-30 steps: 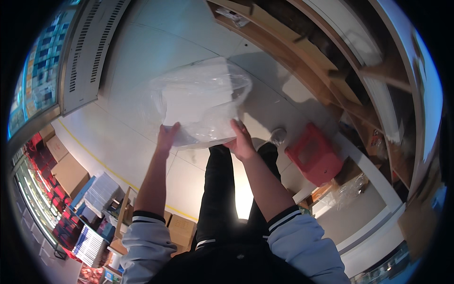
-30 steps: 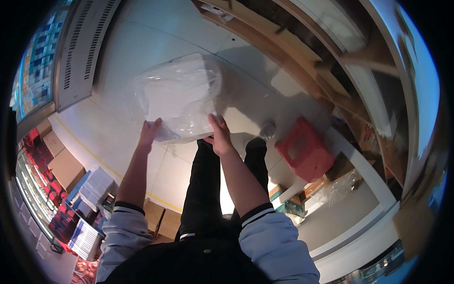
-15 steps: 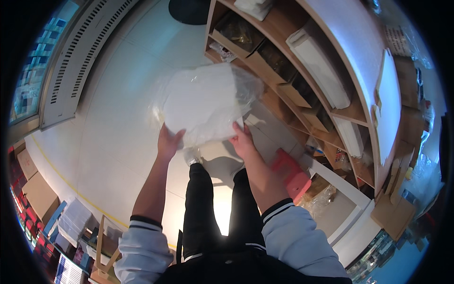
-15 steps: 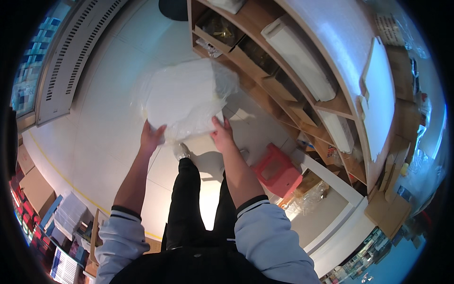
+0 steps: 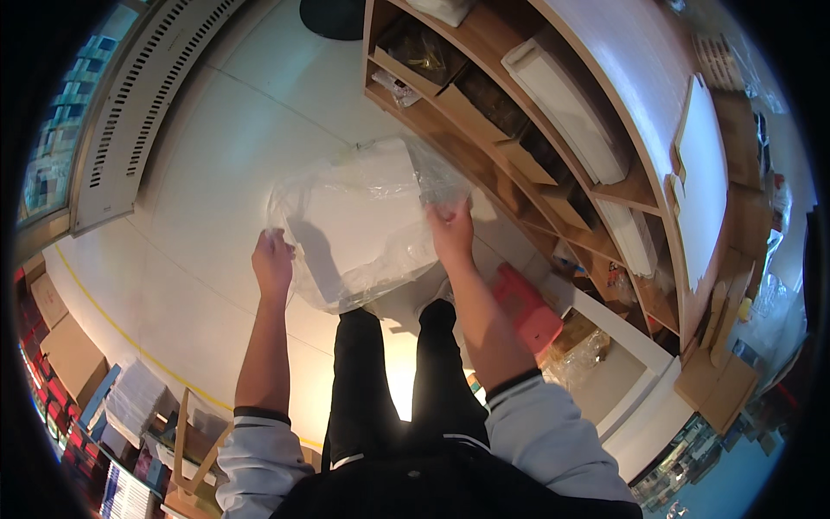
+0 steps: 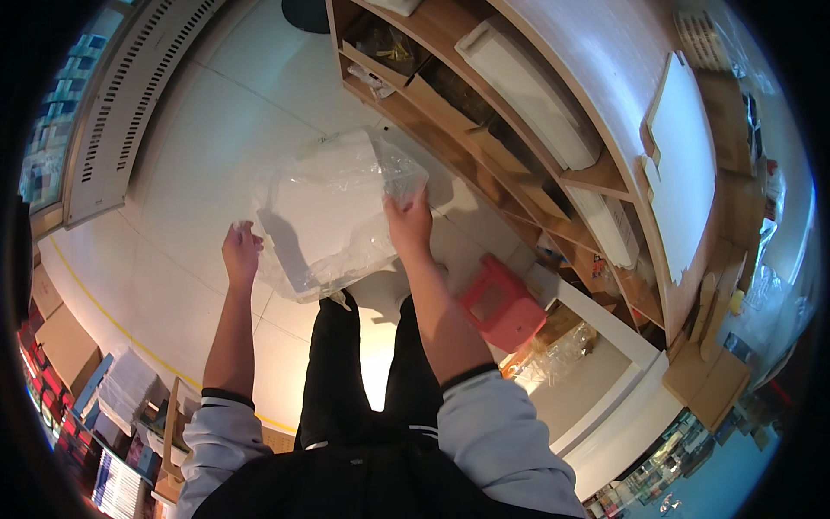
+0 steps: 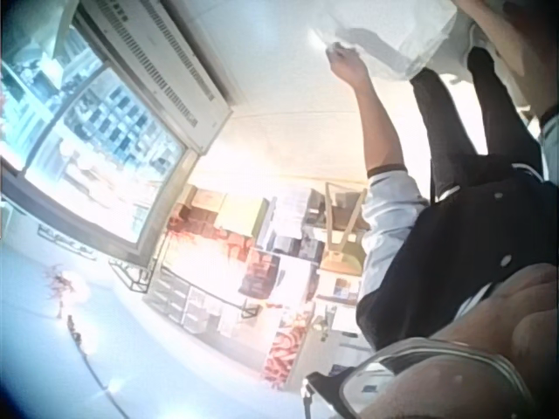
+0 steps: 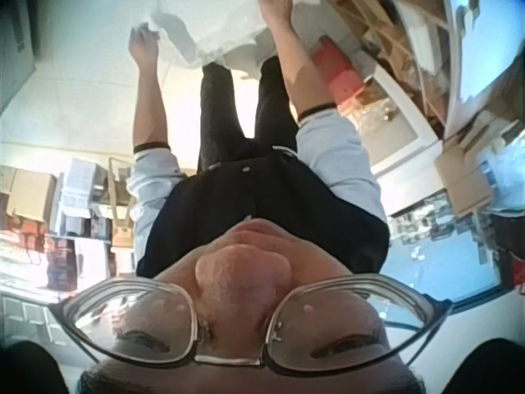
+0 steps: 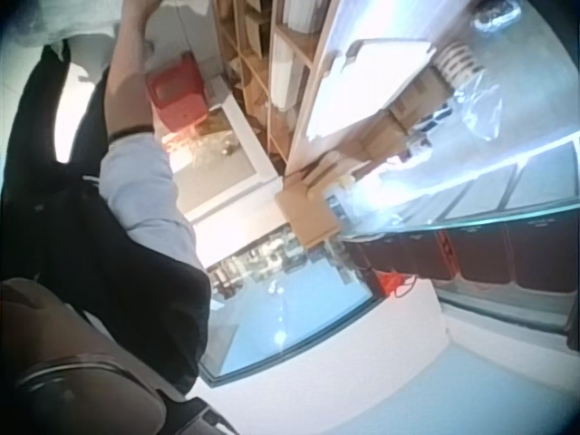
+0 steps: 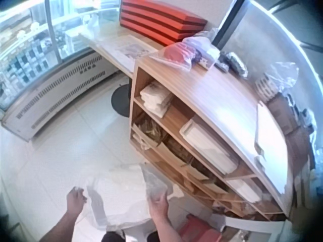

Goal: The person unpacks a plastic-wrapped stack of white cardboard boxes, removes the packaging, and assembles each box by folding and interlocking the flaps. The person repeatedly picks up flat-packed boxes, folds the sides, and secures the structure on a wooden counter.

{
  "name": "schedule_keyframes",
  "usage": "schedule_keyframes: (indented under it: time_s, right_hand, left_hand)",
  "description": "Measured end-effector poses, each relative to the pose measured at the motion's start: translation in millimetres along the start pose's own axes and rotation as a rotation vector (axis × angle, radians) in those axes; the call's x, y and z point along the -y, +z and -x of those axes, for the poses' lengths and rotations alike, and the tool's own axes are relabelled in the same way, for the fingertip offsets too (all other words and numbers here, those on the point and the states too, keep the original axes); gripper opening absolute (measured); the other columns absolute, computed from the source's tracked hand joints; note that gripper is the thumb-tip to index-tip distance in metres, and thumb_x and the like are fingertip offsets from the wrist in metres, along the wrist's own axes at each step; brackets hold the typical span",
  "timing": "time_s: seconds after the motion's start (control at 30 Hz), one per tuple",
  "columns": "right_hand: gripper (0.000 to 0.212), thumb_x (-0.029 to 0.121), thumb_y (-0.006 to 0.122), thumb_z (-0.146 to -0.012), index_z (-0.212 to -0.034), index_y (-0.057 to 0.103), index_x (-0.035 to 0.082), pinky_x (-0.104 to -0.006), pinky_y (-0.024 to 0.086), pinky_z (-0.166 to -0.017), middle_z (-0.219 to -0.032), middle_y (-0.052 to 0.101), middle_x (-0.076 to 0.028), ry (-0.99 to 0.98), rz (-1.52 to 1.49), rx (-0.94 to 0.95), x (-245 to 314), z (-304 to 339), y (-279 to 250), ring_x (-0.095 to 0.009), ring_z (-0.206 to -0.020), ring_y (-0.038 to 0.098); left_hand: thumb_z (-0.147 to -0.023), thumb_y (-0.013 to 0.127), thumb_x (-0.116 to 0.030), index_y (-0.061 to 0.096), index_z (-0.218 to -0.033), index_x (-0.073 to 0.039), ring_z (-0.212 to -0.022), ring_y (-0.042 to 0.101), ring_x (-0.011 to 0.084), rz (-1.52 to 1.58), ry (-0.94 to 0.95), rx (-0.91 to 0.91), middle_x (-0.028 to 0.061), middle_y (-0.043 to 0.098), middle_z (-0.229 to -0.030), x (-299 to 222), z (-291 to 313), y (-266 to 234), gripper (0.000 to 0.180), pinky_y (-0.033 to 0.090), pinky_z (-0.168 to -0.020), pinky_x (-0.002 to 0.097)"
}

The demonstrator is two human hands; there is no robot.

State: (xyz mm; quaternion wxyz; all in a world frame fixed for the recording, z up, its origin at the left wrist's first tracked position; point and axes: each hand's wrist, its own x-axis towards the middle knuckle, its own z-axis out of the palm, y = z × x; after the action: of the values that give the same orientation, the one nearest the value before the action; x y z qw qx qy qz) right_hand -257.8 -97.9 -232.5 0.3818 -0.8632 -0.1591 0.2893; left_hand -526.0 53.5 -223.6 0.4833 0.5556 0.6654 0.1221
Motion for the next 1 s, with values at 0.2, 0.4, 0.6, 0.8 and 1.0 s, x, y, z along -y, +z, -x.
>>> schedule_keyframes:
  time_s: [0.2,0.4,0.6,0.8,1.0]
  right_hand:
    - [0.024,0.012,0.052,-0.09,-0.11,0.061,0.003,-0.0219,0.043,-0.066,-0.082,0.06,0.0,0.009,-0.457,-0.104,7.4,-39.7,-32.7,-0.008,-0.071,0.052]
    - [0.022,0.013,0.051,-0.095,-0.112,0.06,0.002,-0.0192,0.04,-0.056,-0.077,0.058,0.002,-0.017,-0.465,-0.004,41.3,-64.5,-69.9,-0.005,-0.064,0.049]
    - [0.031,0.007,0.048,-0.095,-0.126,0.051,0.001,-0.025,0.049,-0.074,-0.095,0.063,-0.006,-0.11,-0.613,-0.05,54.2,-71.6,-87.6,-0.012,-0.078,0.058]
    - [0.03,0.006,0.053,-0.093,-0.123,0.052,0.006,-0.0225,0.047,-0.075,-0.098,0.062,-0.003,0.134,-0.447,0.214,-18.9,-2.1,-132.5,-0.01,-0.085,0.057]
    - [0.029,0.019,0.059,-0.088,-0.112,0.058,0.003,-0.0295,0.049,-0.07,-0.085,0.063,-0.007,0.294,-0.266,0.349,-221.1,154.1,-219.0,-0.015,-0.079,0.06]
  left_hand:
    - [-0.095,0.045,-0.016,0.06,-0.097,-0.003,-0.054,0.055,0.0125,0.02,0.143,-0.11,0.0059,0.06,-0.065,-27.2,2.8,-10.6,0.02,0.044,-0.052,0.0268]
    - [-0.096,0.043,-0.016,0.06,-0.103,-0.005,-0.056,0.05,0.0074,0.146,0.077,-0.092,0.0024,0.058,-0.067,-32.3,6.6,-10.8,0.022,0.04,-0.049,0.0225]
    - [-0.093,0.05,-0.015,0.054,-0.118,-0.003,-0.082,0.06,0.0205,0.018,0.21,-0.224,0.0133,0.062,-0.097,-59.6,17.2,0.4,0.028,0.048,-0.072,0.0308]
    - [-0.083,0.063,-0.015,0.048,-0.126,-0.003,-0.125,0.042,0.0325,-0.404,0.797,-0.036,0.0164,0.049,-0.131,-103.1,59.6,49.7,0.047,0.031,-0.106,0.0458]
    - [-0.077,0.069,-0.039,0.019,-0.147,-0.007,-0.132,0.038,0.0308,-1.067,0.556,0.174,0.0191,0.043,-0.139,-114.3,48.3,139.7,0.091,0.03,-0.107,0.0496]
